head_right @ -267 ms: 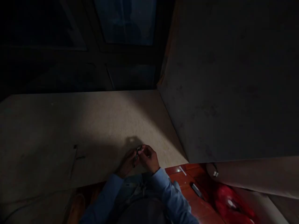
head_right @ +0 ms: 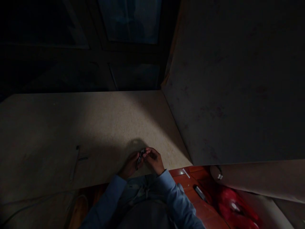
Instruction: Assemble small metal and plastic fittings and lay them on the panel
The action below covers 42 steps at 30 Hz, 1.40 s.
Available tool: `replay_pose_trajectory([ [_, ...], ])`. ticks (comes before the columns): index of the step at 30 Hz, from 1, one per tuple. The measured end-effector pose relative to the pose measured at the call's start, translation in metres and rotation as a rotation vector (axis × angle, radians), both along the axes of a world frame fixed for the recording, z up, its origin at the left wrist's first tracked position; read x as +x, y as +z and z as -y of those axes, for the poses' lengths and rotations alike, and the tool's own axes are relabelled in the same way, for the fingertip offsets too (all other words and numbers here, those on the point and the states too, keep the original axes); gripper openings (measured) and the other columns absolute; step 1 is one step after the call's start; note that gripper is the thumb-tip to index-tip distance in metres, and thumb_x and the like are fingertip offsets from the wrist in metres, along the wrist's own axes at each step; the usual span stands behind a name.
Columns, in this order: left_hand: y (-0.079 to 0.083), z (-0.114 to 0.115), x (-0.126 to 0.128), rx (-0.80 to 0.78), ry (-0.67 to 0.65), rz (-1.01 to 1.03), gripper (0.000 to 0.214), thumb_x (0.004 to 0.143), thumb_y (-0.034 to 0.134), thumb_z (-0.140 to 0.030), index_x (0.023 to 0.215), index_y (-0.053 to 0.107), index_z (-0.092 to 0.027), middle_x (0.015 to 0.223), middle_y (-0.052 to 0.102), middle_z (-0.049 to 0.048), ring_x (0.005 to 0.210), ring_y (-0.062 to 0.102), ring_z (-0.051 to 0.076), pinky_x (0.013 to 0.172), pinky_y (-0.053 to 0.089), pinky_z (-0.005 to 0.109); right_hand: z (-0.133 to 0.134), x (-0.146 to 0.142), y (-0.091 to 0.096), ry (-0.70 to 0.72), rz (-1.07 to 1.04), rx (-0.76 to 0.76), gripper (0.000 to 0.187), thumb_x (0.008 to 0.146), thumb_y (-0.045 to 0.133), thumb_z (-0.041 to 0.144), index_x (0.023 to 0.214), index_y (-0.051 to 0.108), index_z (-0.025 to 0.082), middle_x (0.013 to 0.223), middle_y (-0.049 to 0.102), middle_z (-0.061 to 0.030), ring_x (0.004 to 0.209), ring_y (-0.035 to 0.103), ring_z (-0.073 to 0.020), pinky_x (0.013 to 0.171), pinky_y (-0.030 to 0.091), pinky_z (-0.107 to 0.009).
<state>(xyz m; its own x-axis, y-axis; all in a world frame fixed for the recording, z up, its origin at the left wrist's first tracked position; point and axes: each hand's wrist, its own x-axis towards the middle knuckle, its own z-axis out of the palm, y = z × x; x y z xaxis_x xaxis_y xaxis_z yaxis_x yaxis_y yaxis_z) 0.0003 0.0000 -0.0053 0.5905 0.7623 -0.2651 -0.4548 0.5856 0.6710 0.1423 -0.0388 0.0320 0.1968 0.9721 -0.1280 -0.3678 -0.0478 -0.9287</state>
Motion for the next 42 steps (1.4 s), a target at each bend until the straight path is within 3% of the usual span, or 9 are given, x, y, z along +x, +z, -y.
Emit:
replay_pose_trajectory([
  [4, 0.001, 0.001, -0.001, -0.012, -0.045, 0.002, 0.042, 0.079, 0.074, -0.051, 0.083, 0.061, -0.012, 0.061, 0.059, -0.0002, 0.042, 0.047, 0.007, 0.043, 0.034, 0.022, 0.001, 0.0, -0.002, 0.011, -0.131, -0.059, 0.043, 0.065, 0.088, 0.037, 0.099, 0.07, 0.018, 0.076, 0.065, -0.0002, 0.06, 0.056, -0.0115, 0.057, 0.046, -0.024],
  [16, 0.008, 0.003, -0.002, -0.041, -0.115, 0.047, 0.047, 0.075, 0.075, -0.055, 0.091, 0.059, -0.013, 0.056, 0.053, -0.0046, 0.034, 0.035, 0.004, 0.037, 0.023, 0.02, 0.005, 0.003, 0.0, 0.09, -0.072, -0.071, 0.043, 0.065, 0.088, 0.037, 0.101, 0.073, 0.018, 0.08, 0.07, -0.0029, 0.065, 0.059, -0.0139, 0.059, 0.047, -0.025],
  [19, 0.024, 0.006, -0.001, -0.034, -0.065, 0.028, 0.048, 0.074, 0.075, -0.057, 0.082, 0.056, -0.014, 0.055, 0.052, -0.0049, 0.033, 0.032, 0.003, 0.036, 0.02, 0.019, 0.005, 0.003, 0.008, 0.106, -0.028, -0.048, 0.046, 0.066, 0.087, 0.042, 0.104, 0.074, 0.019, 0.08, 0.07, -0.0026, 0.065, 0.06, -0.0149, 0.06, 0.049, -0.027],
  [24, 0.072, 0.011, 0.001, 0.112, -0.027, 0.009, 0.046, 0.08, 0.07, -0.057, 0.078, 0.055, -0.013, 0.056, 0.054, -0.0035, 0.035, 0.033, 0.002, 0.037, 0.02, 0.018, 0.007, 0.004, 0.033, 0.086, 0.012, 0.062, 0.049, 0.069, 0.084, 0.05, 0.106, 0.075, 0.019, 0.077, 0.069, -0.003, 0.063, 0.059, -0.0148, 0.061, 0.05, -0.029],
  [27, 0.092, 0.013, 0.002, 0.147, -0.022, 0.041, 0.044, 0.082, 0.069, -0.056, 0.079, 0.054, -0.014, 0.057, 0.055, -0.0035, 0.034, 0.039, 0.004, 0.035, 0.023, 0.018, 0.009, 0.003, 0.051, 0.084, 0.016, 0.123, 0.05, 0.071, 0.083, 0.051, 0.11, 0.074, 0.02, 0.078, 0.068, -0.0033, 0.066, 0.06, -0.0163, 0.063, 0.051, -0.03],
  [32, 0.106, 0.022, 0.0, 0.167, -0.039, 0.085, 0.04, 0.084, 0.068, -0.053, 0.084, 0.053, -0.016, 0.061, 0.057, -0.0045, 0.031, 0.034, 0.002, 0.032, 0.019, 0.016, 0.014, 0.001, 0.074, 0.061, 0.079, 0.172, 0.05, 0.074, 0.079, 0.053, 0.112, 0.074, 0.021, 0.077, 0.067, -0.0042, 0.068, 0.06, -0.0185, 0.064, 0.051, -0.031],
  [42, 0.124, 0.036, 0.001, 0.219, 0.037, 0.021, 0.039, 0.088, 0.064, -0.053, 0.081, 0.051, -0.016, 0.057, 0.051, -0.0057, 0.036, 0.023, 0.001, 0.037, 0.017, 0.016, 0.022, 0.004, 0.098, 0.1, 0.102, 0.176, 0.04, 0.076, 0.08, 0.044, 0.108, 0.074, 0.02, 0.07, 0.057, 0.0002, 0.061, 0.051, -0.0135, 0.06, 0.043, -0.027],
])
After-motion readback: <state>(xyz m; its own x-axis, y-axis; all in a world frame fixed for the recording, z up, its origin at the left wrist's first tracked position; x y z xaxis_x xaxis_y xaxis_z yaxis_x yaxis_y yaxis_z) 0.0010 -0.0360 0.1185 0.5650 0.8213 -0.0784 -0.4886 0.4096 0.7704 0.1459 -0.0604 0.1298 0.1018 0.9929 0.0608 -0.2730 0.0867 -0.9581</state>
